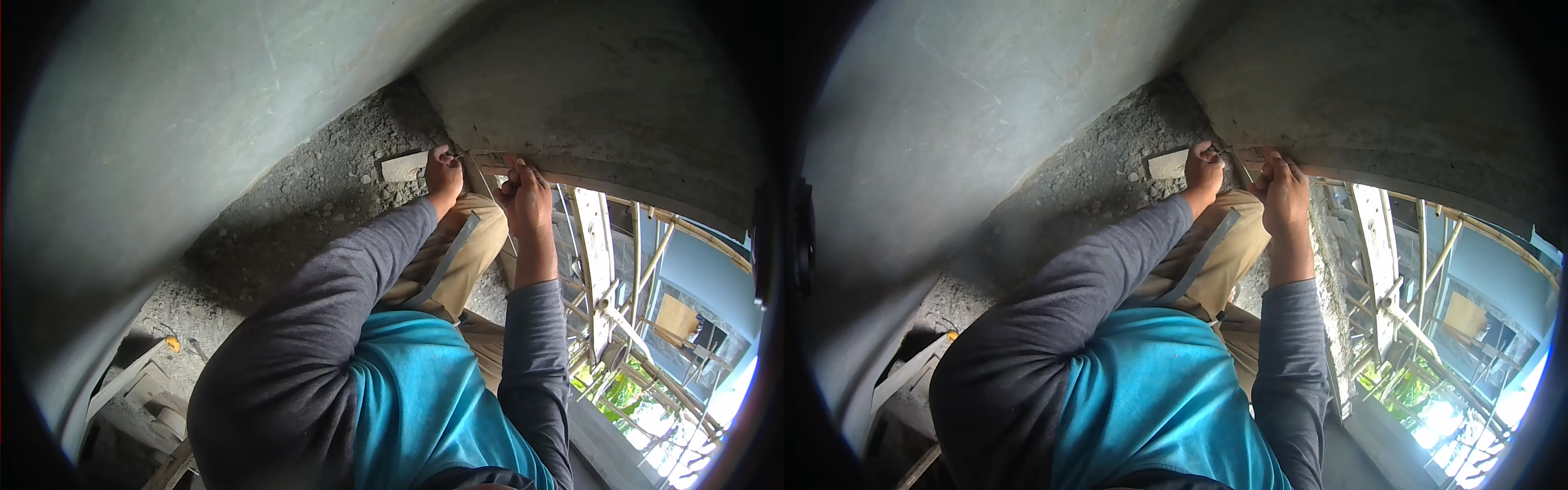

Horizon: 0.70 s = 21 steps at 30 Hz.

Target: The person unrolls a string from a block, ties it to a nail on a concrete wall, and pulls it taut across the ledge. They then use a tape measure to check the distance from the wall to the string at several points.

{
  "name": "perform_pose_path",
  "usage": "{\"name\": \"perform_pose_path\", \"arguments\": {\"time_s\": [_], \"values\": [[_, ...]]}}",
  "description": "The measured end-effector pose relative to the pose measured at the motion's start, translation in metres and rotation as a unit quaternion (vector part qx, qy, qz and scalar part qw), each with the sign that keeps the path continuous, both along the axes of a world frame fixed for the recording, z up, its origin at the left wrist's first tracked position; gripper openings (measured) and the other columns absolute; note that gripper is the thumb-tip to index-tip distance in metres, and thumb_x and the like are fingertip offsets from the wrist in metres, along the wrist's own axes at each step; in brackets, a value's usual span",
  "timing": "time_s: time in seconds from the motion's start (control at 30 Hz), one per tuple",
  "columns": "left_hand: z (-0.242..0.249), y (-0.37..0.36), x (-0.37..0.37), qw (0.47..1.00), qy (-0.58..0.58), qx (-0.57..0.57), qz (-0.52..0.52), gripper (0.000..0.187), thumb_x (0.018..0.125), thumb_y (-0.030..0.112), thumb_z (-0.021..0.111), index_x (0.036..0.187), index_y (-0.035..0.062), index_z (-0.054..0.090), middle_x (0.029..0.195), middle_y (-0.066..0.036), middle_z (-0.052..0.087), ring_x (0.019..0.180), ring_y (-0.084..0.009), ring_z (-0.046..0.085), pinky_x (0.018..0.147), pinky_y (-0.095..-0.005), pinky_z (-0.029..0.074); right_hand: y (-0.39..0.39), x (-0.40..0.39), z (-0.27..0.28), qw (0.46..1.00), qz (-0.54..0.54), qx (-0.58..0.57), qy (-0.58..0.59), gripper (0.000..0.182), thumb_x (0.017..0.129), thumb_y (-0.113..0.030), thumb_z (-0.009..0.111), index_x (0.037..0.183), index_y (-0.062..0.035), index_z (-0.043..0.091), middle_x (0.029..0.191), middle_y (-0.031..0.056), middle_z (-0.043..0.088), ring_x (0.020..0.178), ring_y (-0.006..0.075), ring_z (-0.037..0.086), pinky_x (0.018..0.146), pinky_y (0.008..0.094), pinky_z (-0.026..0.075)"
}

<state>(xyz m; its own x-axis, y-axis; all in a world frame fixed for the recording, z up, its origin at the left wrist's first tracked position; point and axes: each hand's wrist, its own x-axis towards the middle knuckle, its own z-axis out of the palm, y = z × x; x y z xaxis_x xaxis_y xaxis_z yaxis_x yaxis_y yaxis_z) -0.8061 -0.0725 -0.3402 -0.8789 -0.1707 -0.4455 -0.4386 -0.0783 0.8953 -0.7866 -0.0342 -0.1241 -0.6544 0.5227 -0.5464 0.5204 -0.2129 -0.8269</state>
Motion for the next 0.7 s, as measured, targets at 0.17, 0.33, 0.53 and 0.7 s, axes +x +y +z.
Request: {"name": "perform_pose_path", "arguments": {"time_s": [0.17, 0.33, 0.53, 0.7], "values": [[0.027, -0.043, -0.025, 0.932, 0.296, -0.141, -0.155, 0.027, 0.077, 0.009, 0.068, 0.104, 0.0082, 0.063, 0.095, -0.013, 0.063, 0.086, -0.0249, 0.062, 0.075, -0.0326, 0.051, -0.005, -0.003, 0.002, 0.996, 0.068, 0.054, 0.004, 0.031, 0.093, -0.022, 0.051, 0.111, 0.0004, 0.062, 0.078, 0.0, 0.05, 0.062, 0.0095, 0.049, 0.057, 0.0276, 0.048], [0.034, -0.044, -0.053, 0.93, 0.287, -0.061, -0.22, 0.016, 0.078, 0.014, 0.07, 0.091, 0.0053, 0.067, 0.087, -0.013, 0.069, 0.08, -0.0281, 0.067, 0.072, -0.0367, 0.052, -0.007, -0.008, 0.005, 0.983, 0.142, 0.116, -0.008, 0.033, 0.091, -0.022, 0.051, 0.109, 0.0035, 0.062, 0.079, 0.0054, 0.058, 0.059, 0.0109, 0.053, 0.054, 0.0269, 0.048], [0.035, -0.043, -0.069, 0.922, 0.205, -0.153, -0.29, 0.026, 0.078, 0.027, 0.067, 0.088, 0.003, 0.068, 0.081, -0.017, 0.067, 0.081, -0.0347, 0.065, 0.078, -0.0418, 0.05, -0.033, 0.012, -0.006, 0.962, 0.204, 0.181, -0.003, 0.03, 0.092, -0.018, 0.05, 0.11, 0.0036, 0.061, 0.08, 0.0093, 0.063, 0.066, 0.0142, 0.06, 0.062, 0.0263, 0.049], [0.051, -0.058, -0.091, 0.895, -0.01, -0.043, -0.443, 0.05, 0.082, 0.051, 0.06, 0.093, 0.0029, 0.069, 0.076, -0.006, 0.068, 0.071, -0.0271, 0.064, 0.069, -0.0399, 0.047, -0.066, 0.034, -0.027, 0.933, 0.232, 0.273, 0.024, 0.038, 0.089, -0.02, 0.057, 0.118, 0.0052, 0.055, 0.095, 0.0223, 0.064, 0.09, 0.0289, 0.064, 0.08, 0.0356, 0.048]]}}
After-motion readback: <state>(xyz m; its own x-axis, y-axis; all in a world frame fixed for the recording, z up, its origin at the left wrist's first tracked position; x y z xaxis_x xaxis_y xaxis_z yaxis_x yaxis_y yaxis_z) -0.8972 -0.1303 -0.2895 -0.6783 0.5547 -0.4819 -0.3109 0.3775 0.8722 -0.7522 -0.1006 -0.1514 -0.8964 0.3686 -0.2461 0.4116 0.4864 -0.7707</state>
